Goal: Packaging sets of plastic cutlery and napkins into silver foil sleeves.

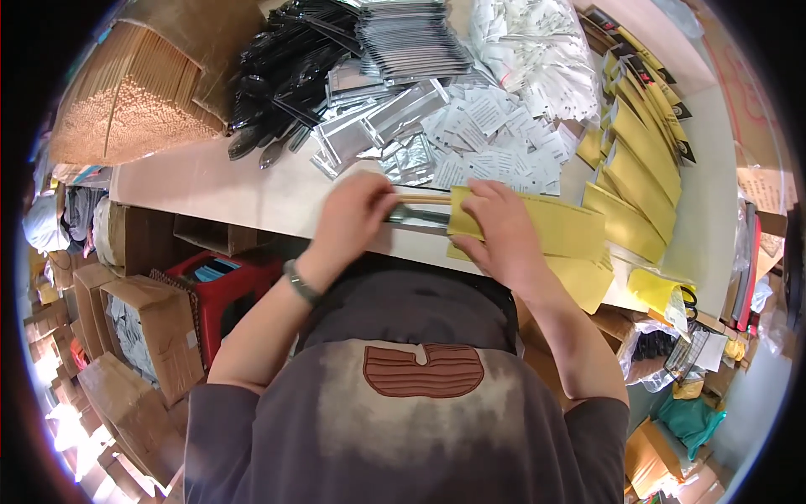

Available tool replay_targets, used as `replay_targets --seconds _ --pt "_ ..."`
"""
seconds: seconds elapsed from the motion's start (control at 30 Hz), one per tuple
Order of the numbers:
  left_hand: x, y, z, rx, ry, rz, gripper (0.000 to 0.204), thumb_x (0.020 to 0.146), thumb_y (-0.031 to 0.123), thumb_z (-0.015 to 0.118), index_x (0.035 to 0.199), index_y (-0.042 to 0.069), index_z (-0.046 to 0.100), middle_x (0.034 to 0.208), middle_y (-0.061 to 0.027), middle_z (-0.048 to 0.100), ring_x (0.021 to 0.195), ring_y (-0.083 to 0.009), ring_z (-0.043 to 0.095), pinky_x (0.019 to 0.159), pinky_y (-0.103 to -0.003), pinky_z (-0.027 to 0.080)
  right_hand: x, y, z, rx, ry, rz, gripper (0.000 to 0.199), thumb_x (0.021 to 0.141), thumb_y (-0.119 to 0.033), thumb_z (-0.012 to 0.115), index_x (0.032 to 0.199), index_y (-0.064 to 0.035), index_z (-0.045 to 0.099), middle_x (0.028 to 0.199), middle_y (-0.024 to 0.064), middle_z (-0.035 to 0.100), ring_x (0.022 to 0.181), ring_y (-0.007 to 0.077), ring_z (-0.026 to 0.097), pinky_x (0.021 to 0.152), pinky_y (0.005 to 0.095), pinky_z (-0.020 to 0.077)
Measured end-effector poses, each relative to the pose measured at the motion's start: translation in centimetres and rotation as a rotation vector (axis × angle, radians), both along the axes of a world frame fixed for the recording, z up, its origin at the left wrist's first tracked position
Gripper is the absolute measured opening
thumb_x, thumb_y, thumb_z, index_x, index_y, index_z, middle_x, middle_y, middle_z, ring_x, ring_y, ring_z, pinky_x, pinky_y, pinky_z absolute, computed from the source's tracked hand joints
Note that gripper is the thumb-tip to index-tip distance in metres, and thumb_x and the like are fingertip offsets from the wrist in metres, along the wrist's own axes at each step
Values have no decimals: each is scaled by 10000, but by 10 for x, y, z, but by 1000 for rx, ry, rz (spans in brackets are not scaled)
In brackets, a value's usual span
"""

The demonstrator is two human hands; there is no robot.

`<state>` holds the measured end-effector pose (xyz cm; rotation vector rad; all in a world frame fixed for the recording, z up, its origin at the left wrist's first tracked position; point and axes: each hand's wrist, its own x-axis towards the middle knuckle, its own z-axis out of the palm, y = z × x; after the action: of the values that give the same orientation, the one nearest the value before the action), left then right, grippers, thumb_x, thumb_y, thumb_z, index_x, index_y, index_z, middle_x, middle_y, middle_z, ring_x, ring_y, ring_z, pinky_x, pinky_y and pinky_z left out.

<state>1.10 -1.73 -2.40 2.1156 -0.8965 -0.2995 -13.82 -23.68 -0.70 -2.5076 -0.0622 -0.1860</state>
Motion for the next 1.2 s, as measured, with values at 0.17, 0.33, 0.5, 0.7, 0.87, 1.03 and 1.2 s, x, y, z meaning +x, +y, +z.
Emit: replay_targets --seconds 0.17,0.33,0.5,0.7,0.87,1.03,1.2 --pt "-13 -24 14 -6 -385 197 221 853 165 724 986 22 621 923 -155 624 848 -339 619 747 -431 494 8 15 6 -143 -72 -27 456 716 -204 829 1038 -50 545 1343 198 554 1229 420 498 1010 500 415" --pt "-35 -34 15 -52 170 63 248 881 111 665 1102 17 600 1032 -176 633 987 -380 614 830 -434 510 17 18 5 -179 -75 54 468 683 -189 827 1035 -43 554 1307 196 571 1187 401 521 985 485 432" --pt "-28 -5 59 -60 145 -106 551 859 158 705 1361 54 501 1137 -183 584 1008 -345 610 898 -409 501 20 9 20 -153 -131 101 379 700 -190 782 1025 -89 616 1151 172 599 1099 372 564 920 454 466" --pt "11 10 52 425 -522 -292 493 685 189 799 1112 101 568 995 -122 616 912 -323 630 817 -428 498 49 2 67 -45 54 163 213 779 -206 766 949 -144 653 987 88 567 858 273 620 674 390 483" --pt "13 24 58 329 30 -105 335 699 153 729 950 31 543 844 -143 630 785 -337 641 674 -397 506 -4 -103 57 -374 36 -143 334 766 -329 830 933 -102 651 1168 144 581 1108 350 575 895 438 469" --pt "-43 -16 52 -30 524 -533 342 716 127 664 1003 -14 542 888 -190 572 850 -323 608 735 -399 491 -37 -36 2 -390 235 196 498 771 -418 769 1076 -54 618 1397 222 492 1322 422 442 1122 504 351" --pt "-36 -14 63 190 638 -530 303 717 140 674 971 11 570 795 -153 612 781 -344 631 730 -404 504 -14 -6 3 -200 -187 -47 335 850 -312 692 938 -1 605 1229 224 561 1140 409 529 949 470 443"
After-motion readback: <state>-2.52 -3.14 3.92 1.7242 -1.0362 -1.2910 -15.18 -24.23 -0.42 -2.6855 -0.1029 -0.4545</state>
